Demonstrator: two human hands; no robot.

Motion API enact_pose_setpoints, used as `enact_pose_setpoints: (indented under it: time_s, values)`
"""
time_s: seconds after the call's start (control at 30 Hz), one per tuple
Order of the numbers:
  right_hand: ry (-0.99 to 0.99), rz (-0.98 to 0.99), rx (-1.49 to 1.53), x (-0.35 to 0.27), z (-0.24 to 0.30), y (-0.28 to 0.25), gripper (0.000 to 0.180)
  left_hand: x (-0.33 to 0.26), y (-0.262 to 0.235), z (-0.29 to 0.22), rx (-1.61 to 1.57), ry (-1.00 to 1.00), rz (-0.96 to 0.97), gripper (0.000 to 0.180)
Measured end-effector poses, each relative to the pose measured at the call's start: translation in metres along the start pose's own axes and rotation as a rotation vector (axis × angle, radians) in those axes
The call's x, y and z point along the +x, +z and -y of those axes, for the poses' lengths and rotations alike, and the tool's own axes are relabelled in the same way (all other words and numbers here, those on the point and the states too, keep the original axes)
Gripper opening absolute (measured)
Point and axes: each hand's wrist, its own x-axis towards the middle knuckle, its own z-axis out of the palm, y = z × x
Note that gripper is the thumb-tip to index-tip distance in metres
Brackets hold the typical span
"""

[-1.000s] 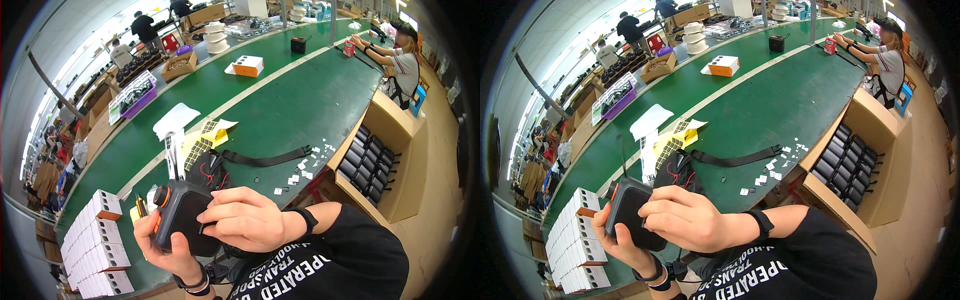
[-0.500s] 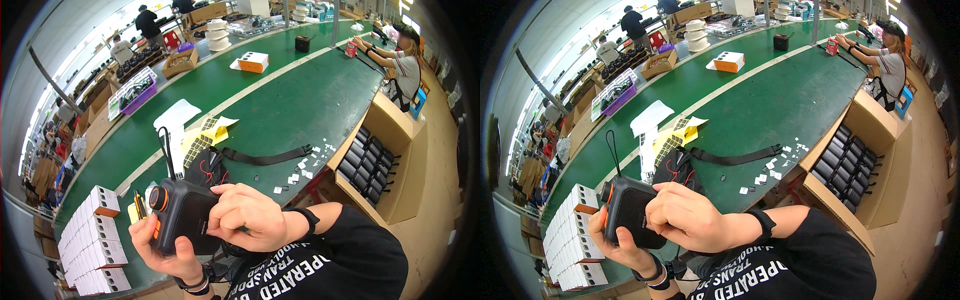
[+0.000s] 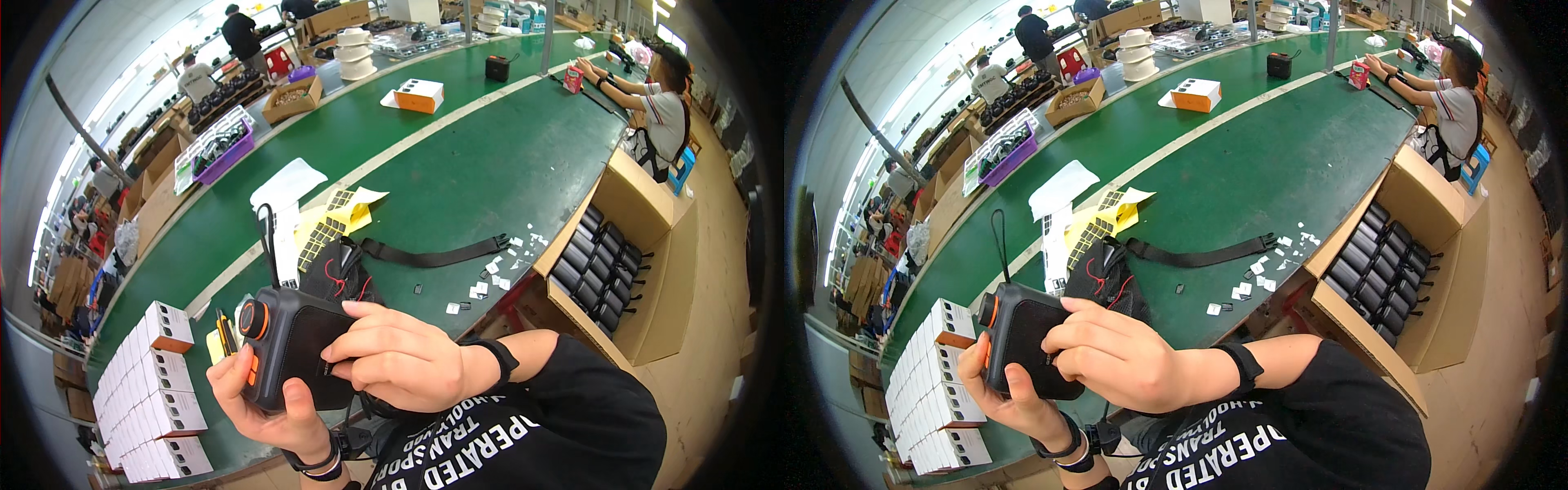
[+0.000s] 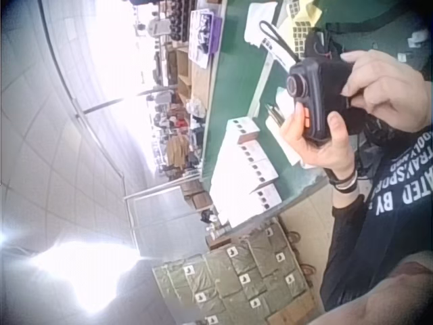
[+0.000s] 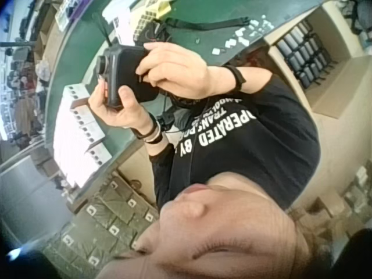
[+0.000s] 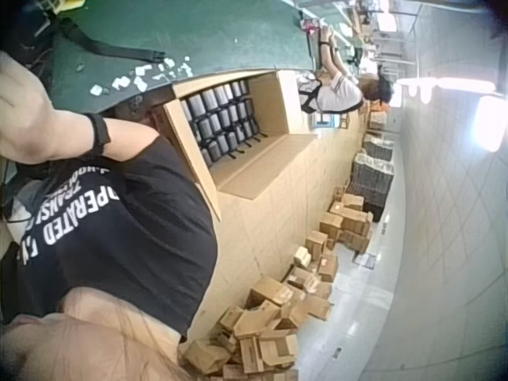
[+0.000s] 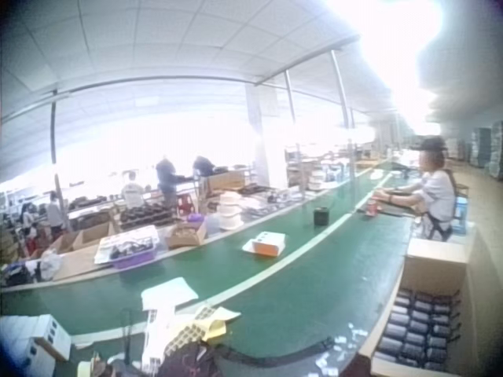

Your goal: The person is assembling, inspecting, and packaging electronic devices (possibly walkie-talkies or speakers) into boxes on a factory assembly line.

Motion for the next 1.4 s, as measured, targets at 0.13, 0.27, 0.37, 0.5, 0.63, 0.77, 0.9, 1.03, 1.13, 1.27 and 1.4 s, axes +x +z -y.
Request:
enact_pose_setpoints:
  time_s: [0.13, 0.27, 0.37, 0.5, 0.63, 0.77, 0.9, 1.03, 1.13, 1.27, 1.4]
  values:
    - [0.091, 0.046, 0.091, 0.007, -0.001, -0.004, 0.021, 0.001, 0.004, 0.001, -0.053, -0.066, -0.048, 0.053]
    - [0.136, 0.067, 0.143, 0.011, -0.002, -0.007, 0.024, 0.001, 0.001, 0.005, -0.056, -0.045, 0.010, 0.046]
    - [0.120, 0.062, 0.165, 0.008, -0.004, -0.007, 0.023, -0.001, 0.001, 0.010, -0.070, -0.031, 0.045, 0.040]
    - [0.106, 0.024, 0.011, 0.009, -0.001, -0.006, 0.028, -0.002, 0.001, 0.016, -0.147, -0.122, 0.007, 0.038]
    - [-0.021, 0.063, -0.134, 0.008, -0.006, -0.006, 0.031, 0.002, 0.002, 0.012, -0.130, -0.140, 0.007, 0.038]
    - [0.165, 0.151, 0.116, 0.020, -0.010, -0.014, 0.020, 0.003, 0.004, 0.006, -0.298, -0.349, 0.074, 0.040]
    - [0.301, 0.195, 0.283, 0.028, -0.004, -0.022, 0.014, 0.010, 0.004, 0.002, -0.383, -0.454, 0.098, 0.041]
    - [0.279, 0.189, 0.219, 0.031, -0.004, -0.020, 0.013, 0.009, 0.005, 0.001, -0.431, -0.489, 0.107, 0.042]
    - [0.274, 0.192, 0.192, 0.032, -0.003, -0.017, 0.013, 0.009, 0.005, 0.003, -0.414, -0.490, 0.098, 0.042]
    - [0.271, 0.170, 0.161, 0.029, -0.002, -0.016, 0.014, 0.007, 0.004, 0.004, -0.374, -0.476, 0.096, 0.041]
    - [0.245, 0.143, 0.113, 0.027, -0.002, -0.015, 0.016, 0.006, 0.004, 0.004, -0.401, -0.488, 0.109, 0.040]
